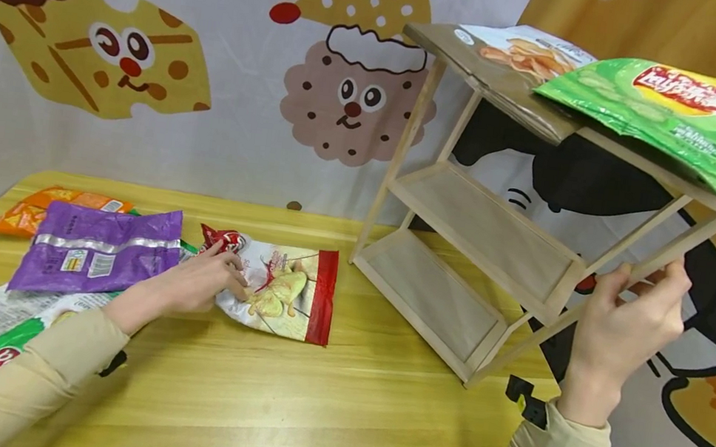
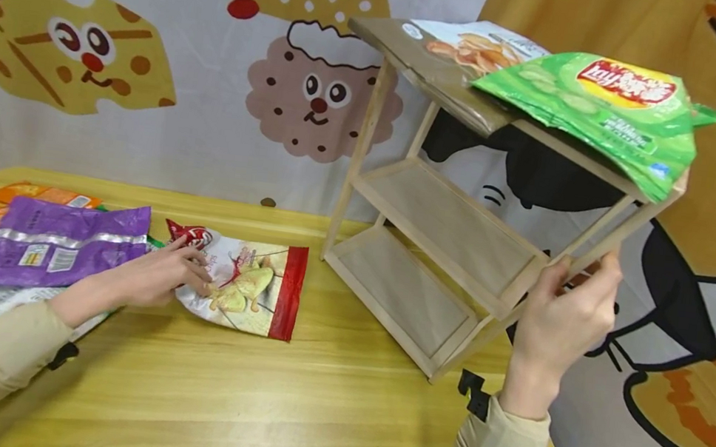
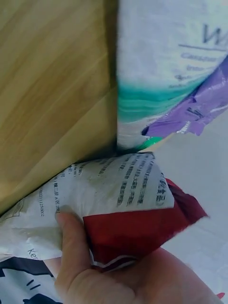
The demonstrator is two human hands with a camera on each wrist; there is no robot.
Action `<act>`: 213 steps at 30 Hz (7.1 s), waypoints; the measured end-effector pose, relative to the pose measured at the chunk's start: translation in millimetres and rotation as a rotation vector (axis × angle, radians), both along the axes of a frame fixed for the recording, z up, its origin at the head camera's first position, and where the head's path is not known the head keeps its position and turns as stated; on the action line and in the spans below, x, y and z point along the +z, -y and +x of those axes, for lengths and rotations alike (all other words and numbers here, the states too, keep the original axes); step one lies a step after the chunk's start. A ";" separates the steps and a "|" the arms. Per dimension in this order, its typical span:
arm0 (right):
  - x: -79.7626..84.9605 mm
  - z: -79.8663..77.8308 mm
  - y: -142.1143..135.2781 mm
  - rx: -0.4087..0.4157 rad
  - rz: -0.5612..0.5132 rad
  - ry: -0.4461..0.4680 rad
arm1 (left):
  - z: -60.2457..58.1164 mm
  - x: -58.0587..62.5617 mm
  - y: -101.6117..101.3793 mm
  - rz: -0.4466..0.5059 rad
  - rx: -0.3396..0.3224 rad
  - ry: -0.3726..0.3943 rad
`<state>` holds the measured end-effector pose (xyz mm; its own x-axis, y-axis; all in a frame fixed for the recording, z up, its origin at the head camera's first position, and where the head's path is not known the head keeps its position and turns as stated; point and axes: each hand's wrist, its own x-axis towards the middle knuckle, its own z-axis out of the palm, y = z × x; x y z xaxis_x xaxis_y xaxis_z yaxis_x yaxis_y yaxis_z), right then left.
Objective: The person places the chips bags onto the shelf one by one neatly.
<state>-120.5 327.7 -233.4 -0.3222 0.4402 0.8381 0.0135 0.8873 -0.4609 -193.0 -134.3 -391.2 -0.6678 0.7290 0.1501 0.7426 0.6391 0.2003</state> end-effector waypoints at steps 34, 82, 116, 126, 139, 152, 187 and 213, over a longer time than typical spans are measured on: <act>0.0 -0.1 0.7 0.005 0.007 -0.007 | 17.2 -9.0 -43.9 -0.137 0.135 0.060; -0.1 -0.5 -0.1 0.014 -0.004 -0.021 | 16.2 -11.1 -16.8 0.204 0.684 0.507; -0.8 -0.4 -0.5 -0.004 0.000 -0.006 | 16.4 -3.7 -21.6 0.801 0.560 0.760; 0.6 0.5 -0.2 -0.006 0.003 -0.012 | 22.5 44.6 -37.4 1.098 0.335 0.911; 1.0 2.2 -0.2 -0.010 0.001 -0.009 | 8.5 83.9 -91.7 1.063 0.148 0.821; -0.4 1.5 0.9 0.010 0.012 -0.006 | -14.9 123.9 -164.6 1.052 -0.059 0.725; -0.4 0.7 -0.4 0.011 0.015 -0.010 | -95.3 151.7 -237.8 0.657 0.177 0.305; -0.9 0.2 0.9 0.000 0.003 -0.004 | -10.5 138.1 -218.6 0.071 -0.122 -0.098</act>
<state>-120.3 326.7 -234.4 -0.3187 0.4374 0.8409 0.0114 0.8889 -0.4580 -203.5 84.3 -253.1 -0.5548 0.7889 0.2641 0.8319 0.5301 0.1640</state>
